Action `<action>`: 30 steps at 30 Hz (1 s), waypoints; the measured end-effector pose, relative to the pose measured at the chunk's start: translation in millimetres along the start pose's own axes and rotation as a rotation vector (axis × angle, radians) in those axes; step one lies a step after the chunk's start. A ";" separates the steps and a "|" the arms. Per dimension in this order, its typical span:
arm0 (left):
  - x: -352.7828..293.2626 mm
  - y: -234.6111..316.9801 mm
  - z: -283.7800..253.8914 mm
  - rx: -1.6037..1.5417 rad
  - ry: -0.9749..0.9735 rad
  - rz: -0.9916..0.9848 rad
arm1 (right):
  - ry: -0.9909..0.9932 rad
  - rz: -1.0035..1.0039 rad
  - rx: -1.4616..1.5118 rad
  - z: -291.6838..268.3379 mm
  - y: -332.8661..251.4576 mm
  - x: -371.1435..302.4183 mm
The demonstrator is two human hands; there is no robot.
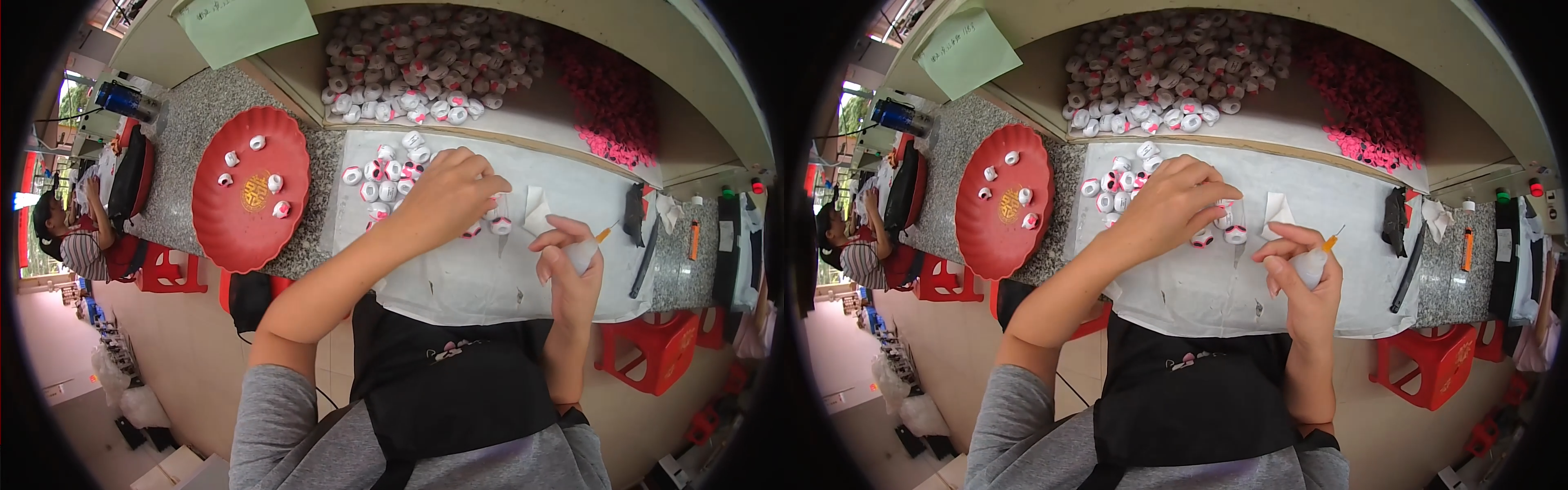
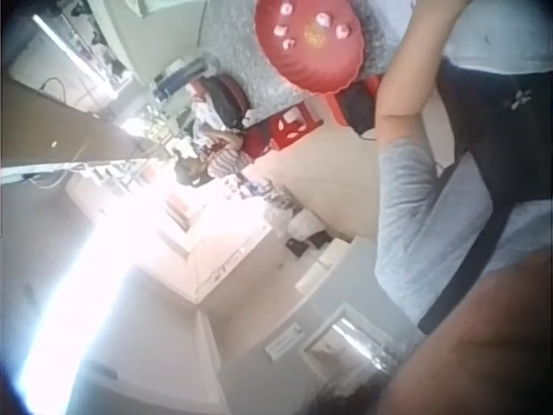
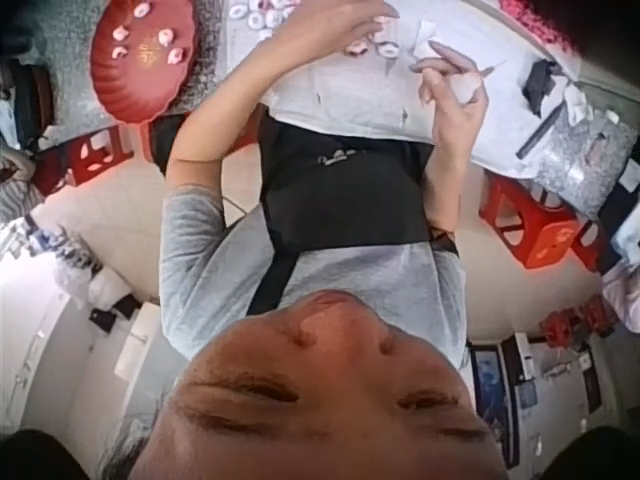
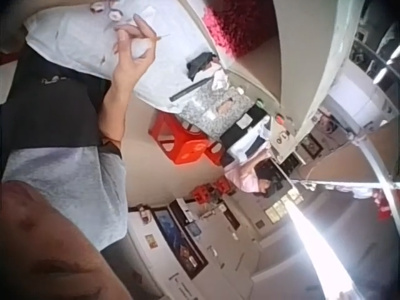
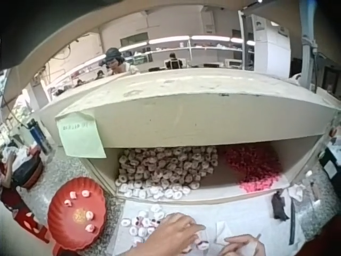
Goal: Applying liquid to small toy components using a precision applicator bottle on a factory assembly line.
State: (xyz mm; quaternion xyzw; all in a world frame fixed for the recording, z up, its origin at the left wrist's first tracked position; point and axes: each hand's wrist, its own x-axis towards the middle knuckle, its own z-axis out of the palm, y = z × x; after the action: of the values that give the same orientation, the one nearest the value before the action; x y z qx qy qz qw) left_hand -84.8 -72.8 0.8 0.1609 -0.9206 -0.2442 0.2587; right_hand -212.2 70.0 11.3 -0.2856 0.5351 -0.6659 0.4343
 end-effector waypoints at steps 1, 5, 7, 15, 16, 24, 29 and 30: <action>3.7 -4.2 0.1 0.097 -0.112 0.029 | -0.028 0.004 -0.010 -3.1 1.0 -1.7; 31.0 -11.1 -1.6 0.140 -0.032 0.067 | -0.034 0.019 -0.022 -11.8 6.6 -2.4; 55.4 -24.7 0.9 0.264 0.020 0.041 | -0.047 0.009 -0.014 -11.5 6.4 -0.7; 88.2 -42.3 6.5 0.510 -0.318 -0.180 | -0.165 -0.053 0.127 -19.3 -0.9 -8.0; 80.9 -31.0 -0.9 0.314 -0.108 -0.168 | -0.161 -0.048 0.124 -21.8 0.7 -7.9; -21.9 25.4 -22.9 -1.219 0.304 -0.599 | -0.096 -0.097 -0.047 9.2 -14.6 -6.9; -55.5 30.8 -5.5 -1.629 0.470 -0.599 | 0.020 -0.204 0.134 12.1 -18.9 -9.5; -59.7 33.0 -2.5 -1.627 0.476 -0.596 | 0.014 -0.205 0.134 15.4 -17.3 -8.2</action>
State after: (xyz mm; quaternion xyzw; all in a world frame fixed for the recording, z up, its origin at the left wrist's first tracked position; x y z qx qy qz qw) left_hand -40.4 -21.1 -3.5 0.2065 -0.3052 -0.8379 0.4025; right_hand -200.1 70.9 32.7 -0.3046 0.4604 -0.7430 0.3785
